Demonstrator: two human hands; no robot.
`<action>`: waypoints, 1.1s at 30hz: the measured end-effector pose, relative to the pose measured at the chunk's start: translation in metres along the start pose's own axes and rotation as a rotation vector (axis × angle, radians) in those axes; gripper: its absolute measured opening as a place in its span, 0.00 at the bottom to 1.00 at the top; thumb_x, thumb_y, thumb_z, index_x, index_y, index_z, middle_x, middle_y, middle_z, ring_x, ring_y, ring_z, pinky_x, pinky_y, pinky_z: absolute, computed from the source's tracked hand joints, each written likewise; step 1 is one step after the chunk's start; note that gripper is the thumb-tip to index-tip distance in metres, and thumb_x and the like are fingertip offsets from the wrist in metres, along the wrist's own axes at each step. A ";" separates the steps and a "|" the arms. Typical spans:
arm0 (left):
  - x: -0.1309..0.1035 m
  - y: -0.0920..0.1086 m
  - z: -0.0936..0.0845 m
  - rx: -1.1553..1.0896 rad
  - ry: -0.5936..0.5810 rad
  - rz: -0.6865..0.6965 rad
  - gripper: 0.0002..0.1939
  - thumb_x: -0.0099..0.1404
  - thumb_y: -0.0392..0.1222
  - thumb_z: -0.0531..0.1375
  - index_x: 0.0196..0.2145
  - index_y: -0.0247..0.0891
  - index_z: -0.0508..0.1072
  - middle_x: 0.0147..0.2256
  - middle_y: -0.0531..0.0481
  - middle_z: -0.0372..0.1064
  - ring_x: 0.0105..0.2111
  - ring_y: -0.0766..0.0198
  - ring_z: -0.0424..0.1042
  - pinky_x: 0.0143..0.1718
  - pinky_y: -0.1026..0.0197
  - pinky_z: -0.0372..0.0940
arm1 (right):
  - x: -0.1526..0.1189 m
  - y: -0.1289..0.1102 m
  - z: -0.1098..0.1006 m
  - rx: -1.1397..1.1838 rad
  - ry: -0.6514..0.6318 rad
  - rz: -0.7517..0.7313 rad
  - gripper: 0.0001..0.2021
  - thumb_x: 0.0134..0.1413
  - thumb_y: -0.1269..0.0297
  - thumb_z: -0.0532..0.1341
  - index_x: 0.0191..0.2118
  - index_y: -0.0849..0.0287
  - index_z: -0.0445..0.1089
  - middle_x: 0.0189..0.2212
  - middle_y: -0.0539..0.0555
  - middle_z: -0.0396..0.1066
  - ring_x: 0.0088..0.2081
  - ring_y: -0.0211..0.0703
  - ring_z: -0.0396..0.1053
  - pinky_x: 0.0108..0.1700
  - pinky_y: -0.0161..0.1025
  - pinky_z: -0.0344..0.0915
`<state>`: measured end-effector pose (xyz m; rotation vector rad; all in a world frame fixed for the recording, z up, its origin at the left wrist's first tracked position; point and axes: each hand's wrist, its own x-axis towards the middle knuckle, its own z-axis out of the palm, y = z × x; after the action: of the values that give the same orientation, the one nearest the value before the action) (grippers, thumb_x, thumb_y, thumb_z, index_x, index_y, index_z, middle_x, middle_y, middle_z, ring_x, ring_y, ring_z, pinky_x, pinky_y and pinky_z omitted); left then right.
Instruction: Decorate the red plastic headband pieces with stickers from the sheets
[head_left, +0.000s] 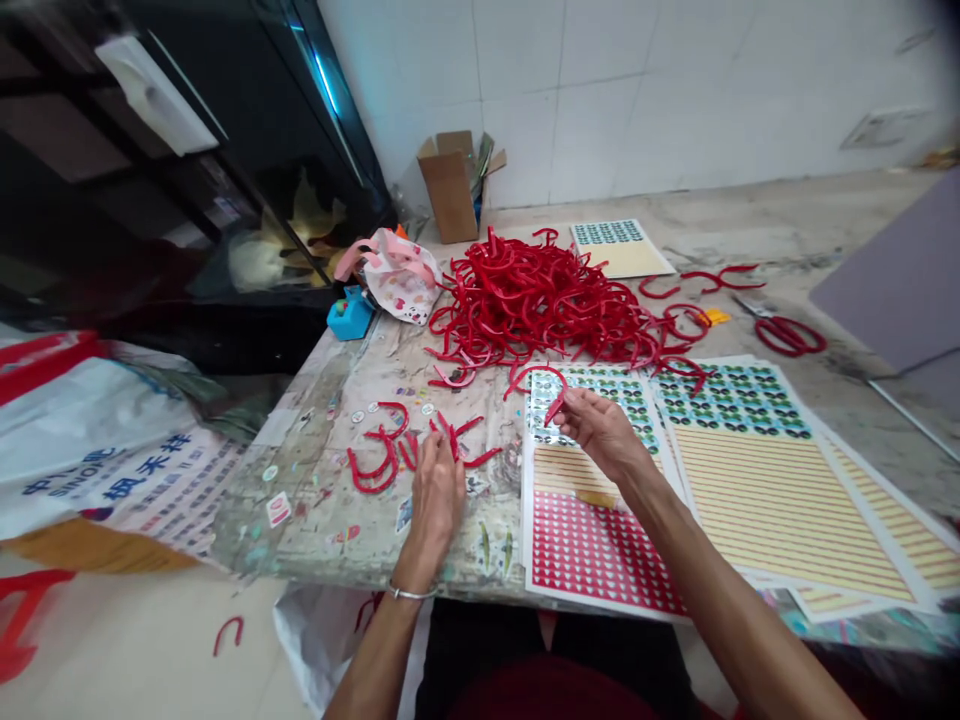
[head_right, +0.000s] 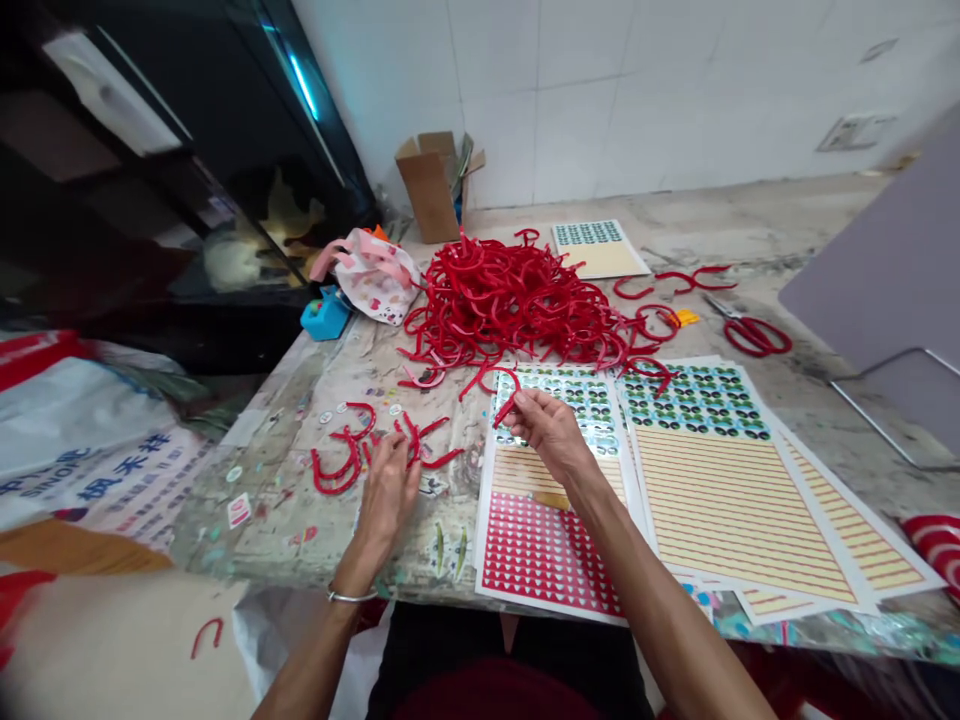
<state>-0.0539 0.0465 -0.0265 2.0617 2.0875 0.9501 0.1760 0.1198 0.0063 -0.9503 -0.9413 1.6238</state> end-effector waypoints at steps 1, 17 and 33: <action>0.001 0.006 -0.003 -0.023 0.035 -0.016 0.14 0.59 0.33 0.55 0.43 0.30 0.69 0.44 0.37 0.63 0.46 0.51 0.64 0.48 0.47 0.62 | -0.005 0.000 0.000 0.094 0.017 0.057 0.14 0.43 0.54 0.67 0.30 0.59 0.69 0.23 0.48 0.71 0.25 0.32 0.69 0.26 0.28 0.66; 0.004 0.103 0.014 -0.942 -0.204 -0.341 0.11 0.60 0.45 0.58 0.34 0.34 0.75 0.28 0.49 0.73 0.30 0.63 0.71 0.33 0.63 0.65 | -0.057 0.007 -0.016 -0.431 0.075 -0.173 0.12 0.53 0.55 0.59 0.37 0.57 0.71 0.32 0.54 0.73 0.33 0.42 0.71 0.34 0.40 0.69; -0.054 0.073 0.057 -0.801 -0.195 -0.458 0.11 0.65 0.46 0.52 0.36 0.36 0.69 0.24 0.52 0.71 0.22 0.67 0.71 0.26 0.66 0.65 | -0.084 0.054 -0.040 -1.368 -0.140 -0.412 0.09 0.62 0.70 0.48 0.38 0.59 0.64 0.33 0.55 0.69 0.36 0.44 0.64 0.41 0.42 0.54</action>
<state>0.0418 0.0117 -0.0594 1.1650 1.5794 1.1717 0.2097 0.0325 -0.0469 -1.3483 -2.2532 0.5302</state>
